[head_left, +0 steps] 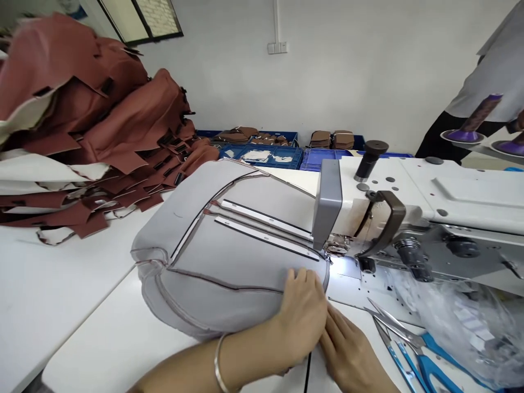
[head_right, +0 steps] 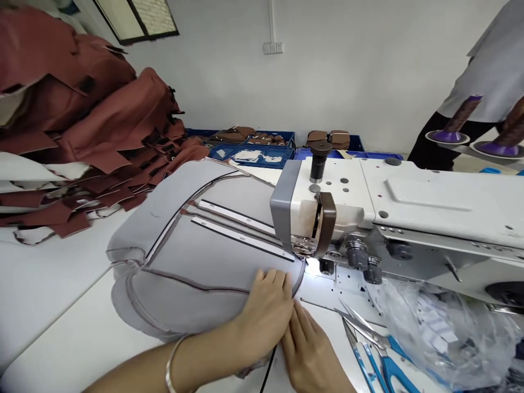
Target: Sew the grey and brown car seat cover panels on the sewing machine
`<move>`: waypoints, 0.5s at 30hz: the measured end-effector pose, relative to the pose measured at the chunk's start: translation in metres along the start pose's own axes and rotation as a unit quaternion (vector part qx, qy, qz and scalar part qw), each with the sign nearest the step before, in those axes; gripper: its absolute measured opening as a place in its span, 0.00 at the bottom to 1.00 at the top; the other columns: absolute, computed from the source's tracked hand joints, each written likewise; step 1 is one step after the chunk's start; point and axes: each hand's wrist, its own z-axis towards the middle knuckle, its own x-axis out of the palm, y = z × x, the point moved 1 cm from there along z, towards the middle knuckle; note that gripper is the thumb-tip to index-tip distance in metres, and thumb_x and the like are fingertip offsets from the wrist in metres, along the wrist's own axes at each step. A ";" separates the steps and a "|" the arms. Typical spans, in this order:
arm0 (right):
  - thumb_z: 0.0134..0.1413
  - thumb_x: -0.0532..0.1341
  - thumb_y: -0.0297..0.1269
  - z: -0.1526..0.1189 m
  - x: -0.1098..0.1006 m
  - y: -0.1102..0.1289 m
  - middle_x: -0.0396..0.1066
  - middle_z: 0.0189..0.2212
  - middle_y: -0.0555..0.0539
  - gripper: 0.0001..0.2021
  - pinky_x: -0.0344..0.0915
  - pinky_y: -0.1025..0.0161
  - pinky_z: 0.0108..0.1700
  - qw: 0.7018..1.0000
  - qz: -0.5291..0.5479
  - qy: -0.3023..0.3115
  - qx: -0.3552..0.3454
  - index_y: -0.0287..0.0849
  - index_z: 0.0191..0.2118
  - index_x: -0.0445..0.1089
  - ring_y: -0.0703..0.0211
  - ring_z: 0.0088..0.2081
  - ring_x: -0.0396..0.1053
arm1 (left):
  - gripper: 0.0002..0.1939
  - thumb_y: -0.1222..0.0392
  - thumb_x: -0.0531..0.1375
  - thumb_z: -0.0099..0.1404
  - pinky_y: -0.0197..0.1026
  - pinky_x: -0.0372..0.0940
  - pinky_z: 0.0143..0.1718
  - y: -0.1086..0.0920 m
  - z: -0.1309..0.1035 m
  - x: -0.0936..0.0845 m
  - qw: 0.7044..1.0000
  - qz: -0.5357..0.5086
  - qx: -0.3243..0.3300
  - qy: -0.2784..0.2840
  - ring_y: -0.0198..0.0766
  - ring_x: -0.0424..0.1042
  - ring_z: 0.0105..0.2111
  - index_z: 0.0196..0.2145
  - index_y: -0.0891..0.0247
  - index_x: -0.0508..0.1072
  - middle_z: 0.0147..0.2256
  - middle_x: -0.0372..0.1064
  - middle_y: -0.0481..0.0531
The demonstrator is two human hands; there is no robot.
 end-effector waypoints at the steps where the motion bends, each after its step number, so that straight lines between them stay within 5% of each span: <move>1: 0.52 0.50 0.22 -0.004 0.000 0.006 0.68 0.44 0.29 0.15 0.68 0.49 0.45 1.000 -0.018 0.004 -0.011 0.28 0.44 0.68 0.42 0.49 0.66 | 0.15 0.63 0.53 0.63 0.49 0.59 0.36 0.001 -0.008 0.001 1.000 0.015 -0.010 -0.010 0.47 0.63 0.37 0.46 0.70 0.70 0.34 0.65 0.60; 7: 0.47 0.52 0.20 -0.019 0.008 0.038 0.72 0.36 0.31 0.12 0.66 0.48 0.46 0.992 -0.114 0.023 -0.052 0.30 0.37 0.69 0.43 0.41 0.71 | 0.24 0.63 0.52 0.65 0.45 0.60 0.36 0.002 -0.017 0.023 0.998 0.043 0.046 0.020 0.44 0.63 0.38 0.58 0.73 0.59 0.36 0.64 0.59; 15: 0.49 0.50 0.23 -0.003 0.003 0.028 0.69 0.29 0.35 0.12 0.66 0.49 0.38 0.994 -0.093 0.024 -0.048 0.32 0.35 0.69 0.47 0.34 0.69 | 0.21 0.67 0.49 0.65 0.42 0.60 0.31 0.003 -0.002 0.041 0.994 0.054 0.091 -0.011 0.42 0.63 0.36 0.55 0.75 0.59 0.34 0.63 0.57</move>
